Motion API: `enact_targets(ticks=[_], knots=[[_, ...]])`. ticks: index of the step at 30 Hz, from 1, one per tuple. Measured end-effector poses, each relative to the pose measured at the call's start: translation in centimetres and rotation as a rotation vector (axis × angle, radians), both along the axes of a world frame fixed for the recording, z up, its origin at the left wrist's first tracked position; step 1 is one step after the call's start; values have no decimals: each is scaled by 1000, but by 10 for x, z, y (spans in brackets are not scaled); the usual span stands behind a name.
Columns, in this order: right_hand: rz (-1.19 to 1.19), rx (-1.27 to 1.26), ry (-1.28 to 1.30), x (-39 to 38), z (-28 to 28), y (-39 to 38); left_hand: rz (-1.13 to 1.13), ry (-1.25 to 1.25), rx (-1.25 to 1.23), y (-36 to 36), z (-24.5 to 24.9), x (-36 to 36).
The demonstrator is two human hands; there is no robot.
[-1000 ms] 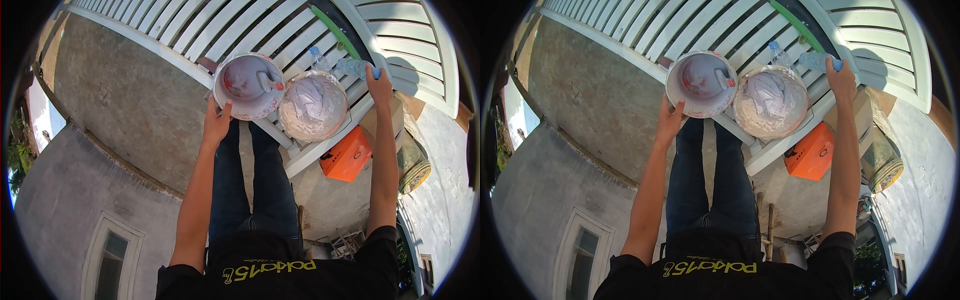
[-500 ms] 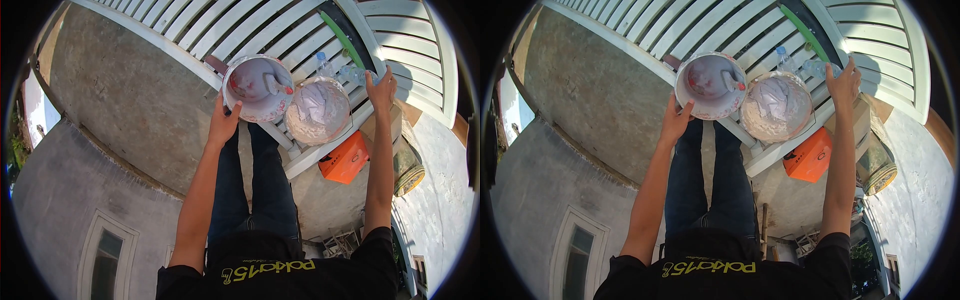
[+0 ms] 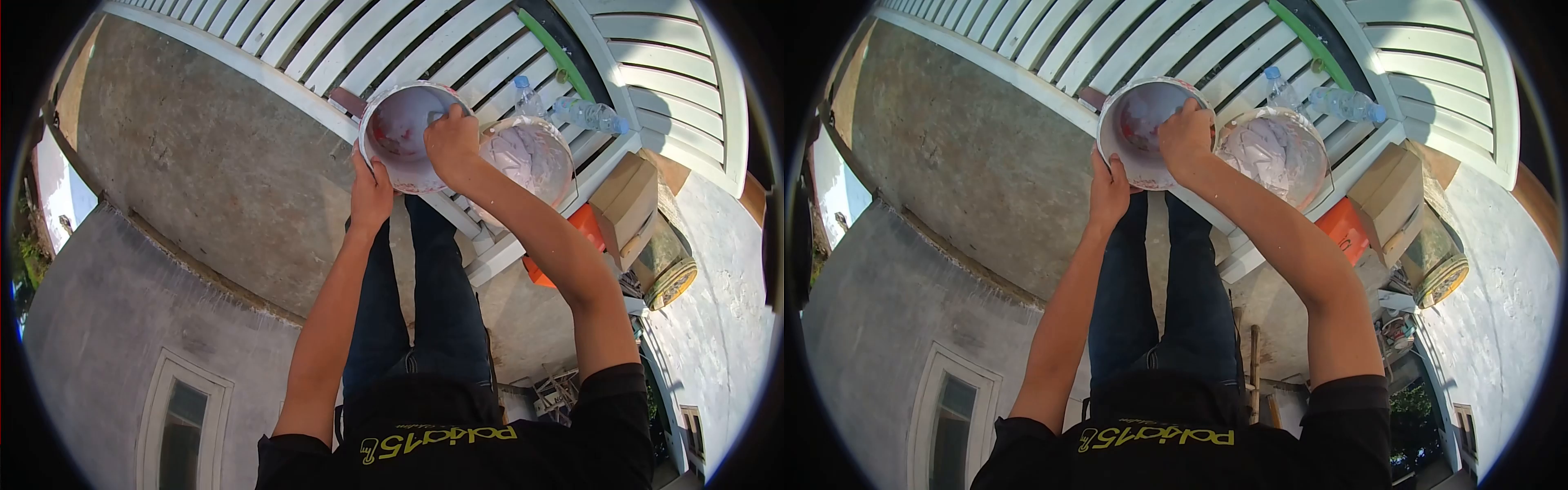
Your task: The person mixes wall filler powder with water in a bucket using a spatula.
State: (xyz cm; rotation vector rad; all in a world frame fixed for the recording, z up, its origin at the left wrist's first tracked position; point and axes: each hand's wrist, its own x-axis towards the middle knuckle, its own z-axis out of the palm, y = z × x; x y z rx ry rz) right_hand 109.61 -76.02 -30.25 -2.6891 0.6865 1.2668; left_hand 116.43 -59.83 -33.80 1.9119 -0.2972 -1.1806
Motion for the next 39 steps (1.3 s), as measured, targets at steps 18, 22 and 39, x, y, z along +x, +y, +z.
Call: enact_targets(ticks=[18,22,39], knots=[[-164,57,-262,8,-27,11,-76,29,149,-8,16,3],[-156,236,-221,18,-23,42,-89,20,151,-10,18,4],[-326,89,-259,0,-26,13,-64,50,115,-9,17,4]])
